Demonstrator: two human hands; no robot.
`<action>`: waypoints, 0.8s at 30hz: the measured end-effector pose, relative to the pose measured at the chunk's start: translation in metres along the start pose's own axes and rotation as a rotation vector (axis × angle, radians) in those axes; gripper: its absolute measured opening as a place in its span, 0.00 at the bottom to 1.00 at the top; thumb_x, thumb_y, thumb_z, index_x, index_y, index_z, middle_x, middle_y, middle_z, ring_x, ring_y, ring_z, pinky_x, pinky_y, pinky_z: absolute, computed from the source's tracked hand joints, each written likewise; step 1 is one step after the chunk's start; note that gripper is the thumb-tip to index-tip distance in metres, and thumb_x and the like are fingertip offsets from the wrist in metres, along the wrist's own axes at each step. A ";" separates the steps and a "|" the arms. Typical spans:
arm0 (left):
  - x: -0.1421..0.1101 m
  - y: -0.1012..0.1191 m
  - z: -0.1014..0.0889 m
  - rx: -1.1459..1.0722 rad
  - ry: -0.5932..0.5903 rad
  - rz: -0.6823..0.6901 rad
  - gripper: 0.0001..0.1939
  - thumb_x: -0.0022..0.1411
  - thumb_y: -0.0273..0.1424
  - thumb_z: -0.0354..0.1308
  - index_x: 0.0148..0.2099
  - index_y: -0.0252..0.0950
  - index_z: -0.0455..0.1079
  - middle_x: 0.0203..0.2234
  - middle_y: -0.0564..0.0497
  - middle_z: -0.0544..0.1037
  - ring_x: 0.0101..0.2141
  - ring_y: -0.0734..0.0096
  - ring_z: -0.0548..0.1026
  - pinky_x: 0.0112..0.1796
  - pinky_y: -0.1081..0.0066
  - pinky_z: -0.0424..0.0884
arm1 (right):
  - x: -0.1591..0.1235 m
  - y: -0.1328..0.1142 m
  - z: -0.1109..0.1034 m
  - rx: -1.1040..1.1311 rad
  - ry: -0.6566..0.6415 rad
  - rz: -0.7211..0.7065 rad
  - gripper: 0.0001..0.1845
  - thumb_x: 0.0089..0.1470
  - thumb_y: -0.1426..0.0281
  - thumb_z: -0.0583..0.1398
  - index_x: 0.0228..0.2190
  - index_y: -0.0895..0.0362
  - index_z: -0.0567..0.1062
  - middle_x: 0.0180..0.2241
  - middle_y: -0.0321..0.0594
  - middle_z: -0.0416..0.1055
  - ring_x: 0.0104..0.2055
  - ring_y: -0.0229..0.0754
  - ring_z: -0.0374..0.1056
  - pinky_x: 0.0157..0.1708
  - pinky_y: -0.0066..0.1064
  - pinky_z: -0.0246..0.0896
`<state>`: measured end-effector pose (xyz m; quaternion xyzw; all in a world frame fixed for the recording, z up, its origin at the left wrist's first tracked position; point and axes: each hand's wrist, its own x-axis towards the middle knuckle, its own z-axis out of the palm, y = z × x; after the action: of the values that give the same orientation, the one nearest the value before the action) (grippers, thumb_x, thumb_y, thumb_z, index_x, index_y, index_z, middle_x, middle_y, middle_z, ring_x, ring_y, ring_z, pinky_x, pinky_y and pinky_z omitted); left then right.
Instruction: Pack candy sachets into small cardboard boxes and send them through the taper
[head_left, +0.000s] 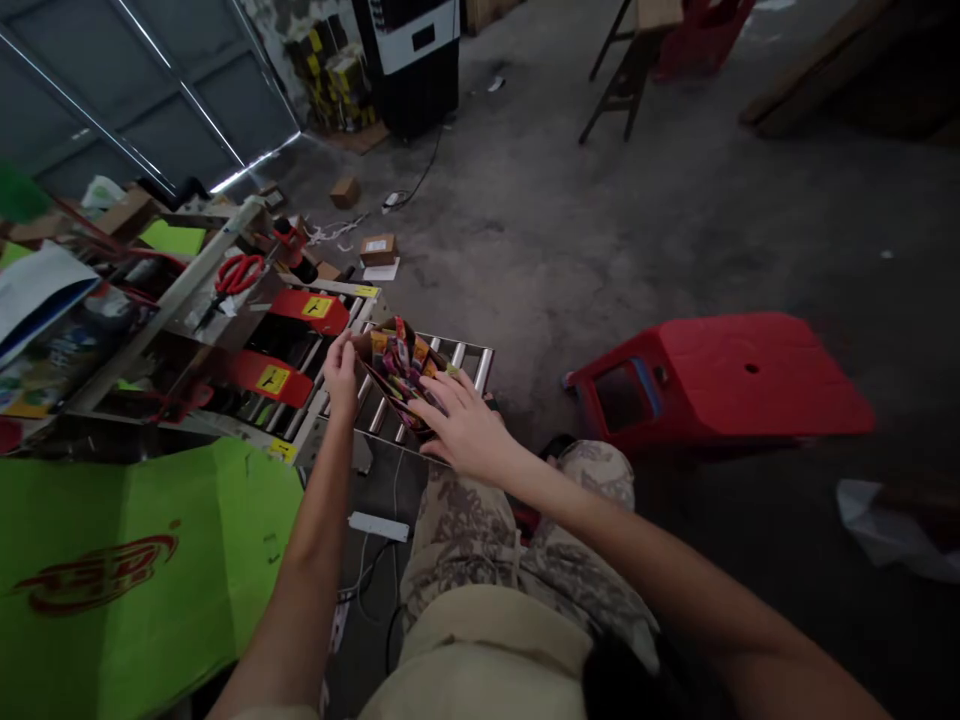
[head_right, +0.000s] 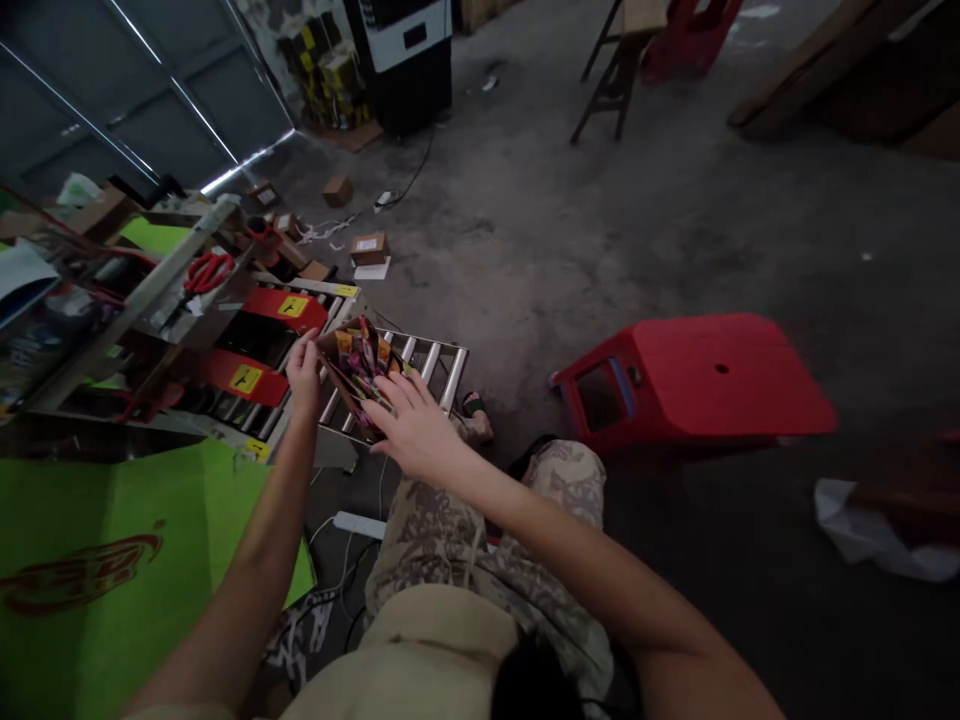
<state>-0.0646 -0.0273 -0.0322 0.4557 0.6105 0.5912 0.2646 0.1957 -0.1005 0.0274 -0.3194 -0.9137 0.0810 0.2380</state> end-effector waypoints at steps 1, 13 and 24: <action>0.008 0.002 -0.001 -0.009 -0.027 0.005 0.25 0.62 0.49 0.55 0.50 0.35 0.73 0.47 0.42 0.77 0.51 0.60 0.75 0.53 0.62 0.70 | 0.004 -0.007 0.002 0.053 0.006 0.042 0.30 0.61 0.60 0.61 0.60 0.59 0.66 0.64 0.55 0.55 0.68 0.58 0.48 0.67 0.54 0.45; 0.016 0.024 -0.010 0.196 -0.421 0.027 0.16 0.61 0.40 0.55 0.30 0.35 0.75 0.25 0.51 0.77 0.30 0.70 0.74 0.35 0.72 0.70 | 0.062 0.014 0.088 0.311 -0.296 0.258 0.24 0.67 0.67 0.53 0.63 0.54 0.65 0.60 0.48 0.63 0.64 0.55 0.56 0.62 0.49 0.53; 0.038 0.035 0.026 0.811 -0.598 0.127 0.20 0.66 0.38 0.49 0.25 0.35 0.70 0.23 0.50 0.75 0.28 0.68 0.71 0.32 0.71 0.62 | 0.034 0.010 0.089 0.309 0.284 0.206 0.17 0.66 0.73 0.52 0.50 0.56 0.76 0.56 0.47 0.67 0.61 0.47 0.59 0.63 0.44 0.54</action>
<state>-0.0508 0.0144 0.0055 0.7073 0.6596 0.1654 0.1930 0.1348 -0.0709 -0.0406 -0.3791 -0.8103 0.1981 0.4006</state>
